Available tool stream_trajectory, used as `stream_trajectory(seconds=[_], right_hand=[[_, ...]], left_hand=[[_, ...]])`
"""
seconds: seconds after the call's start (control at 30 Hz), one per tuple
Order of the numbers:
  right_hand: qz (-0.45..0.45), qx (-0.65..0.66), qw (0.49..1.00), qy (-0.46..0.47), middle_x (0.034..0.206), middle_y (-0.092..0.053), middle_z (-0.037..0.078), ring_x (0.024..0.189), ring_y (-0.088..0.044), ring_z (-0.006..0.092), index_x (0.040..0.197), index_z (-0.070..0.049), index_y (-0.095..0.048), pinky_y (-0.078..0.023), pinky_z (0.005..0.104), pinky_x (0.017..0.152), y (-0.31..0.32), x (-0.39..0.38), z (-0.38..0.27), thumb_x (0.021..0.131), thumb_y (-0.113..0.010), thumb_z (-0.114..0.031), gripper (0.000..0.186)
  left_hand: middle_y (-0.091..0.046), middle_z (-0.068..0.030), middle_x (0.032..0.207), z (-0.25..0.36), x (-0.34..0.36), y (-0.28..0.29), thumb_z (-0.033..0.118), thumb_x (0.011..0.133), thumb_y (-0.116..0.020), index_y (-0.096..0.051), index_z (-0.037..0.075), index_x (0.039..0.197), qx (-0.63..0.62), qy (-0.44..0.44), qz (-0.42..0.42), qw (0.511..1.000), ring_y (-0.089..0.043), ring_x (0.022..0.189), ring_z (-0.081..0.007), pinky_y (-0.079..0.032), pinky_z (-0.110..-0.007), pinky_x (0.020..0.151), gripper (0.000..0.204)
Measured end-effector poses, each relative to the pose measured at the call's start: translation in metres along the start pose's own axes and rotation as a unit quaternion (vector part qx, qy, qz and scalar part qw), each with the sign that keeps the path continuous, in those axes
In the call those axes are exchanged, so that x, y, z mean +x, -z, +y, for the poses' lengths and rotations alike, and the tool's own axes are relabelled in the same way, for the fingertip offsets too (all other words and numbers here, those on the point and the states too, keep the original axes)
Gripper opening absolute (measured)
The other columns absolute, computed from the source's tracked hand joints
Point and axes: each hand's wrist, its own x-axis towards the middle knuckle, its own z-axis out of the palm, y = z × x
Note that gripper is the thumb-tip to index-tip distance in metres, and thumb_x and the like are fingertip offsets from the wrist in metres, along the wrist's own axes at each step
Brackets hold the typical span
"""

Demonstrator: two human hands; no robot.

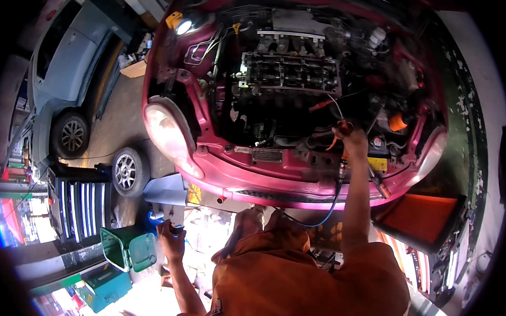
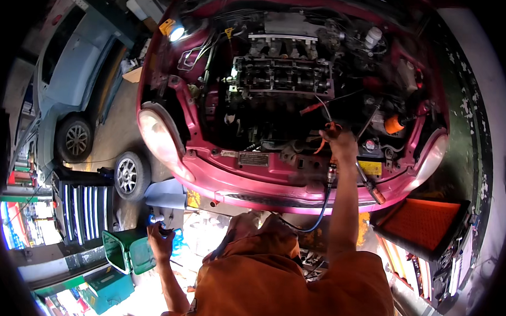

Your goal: The person uses a socket wrench to tighten bolts on a car engine's cylinder head assembly. They also handle a camshaft gear and apply a liquid from a bottle to the engine components.

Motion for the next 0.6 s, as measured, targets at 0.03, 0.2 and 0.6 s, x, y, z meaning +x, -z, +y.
stream_trajectory(seconds=[0.03, 0.2, 0.6], right_hand=[[-0.027, -0.003, 1.000, 0.014, 0.108, -0.068, 0.023, 0.106, -0.063, 0.0409, 0.109, -0.004, -0.068, -0.050, 0.0462, 0.088, -0.019, 0.005, 0.012, 0.070, -0.082, -0.051, 0.062], [-0.042, 0.169, 0.982, 0.078, 0.102, -0.068, 0.023, 0.095, -0.065, 0.0431, 0.119, -0.002, -0.056, -0.051, 0.0492, 0.079, -0.012, 0.006, 0.004, 0.080, -0.078, -0.038, 0.057], [0.095, -0.005, 0.993, 0.073, 0.111, -0.065, 0.018, 0.100, -0.063, 0.0403, 0.127, -0.008, -0.050, -0.050, 0.0483, 0.082, -0.026, -0.048, -0.066, 0.080, -0.079, -0.028, 0.059]], left_hand=[[-0.057, -0.0184, 0.107, -0.026, 0.000, 0.004, 0.008, 0.058, -0.078, -0.063, -0.001, 0.106, 0.019, 0.014, 0.016, 1.000, -0.057, 0.097, -0.0362, -0.047, -0.045, 0.088, 0.051], [-0.062, -0.0199, 0.097, -0.110, -0.022, -0.056, 0.015, 0.053, -0.081, -0.066, -0.002, 0.099, 0.031, 0.105, 0.007, 0.994, -0.057, 0.096, -0.0381, -0.048, -0.046, 0.086, 0.051], [-0.064, -0.0144, 0.091, -0.279, 0.036, -0.120, 0.006, 0.054, -0.083, -0.065, -0.009, 0.095, -0.319, 0.234, -0.075, 0.915, -0.063, 0.081, -0.0220, -0.054, -0.036, 0.071, 0.047]])
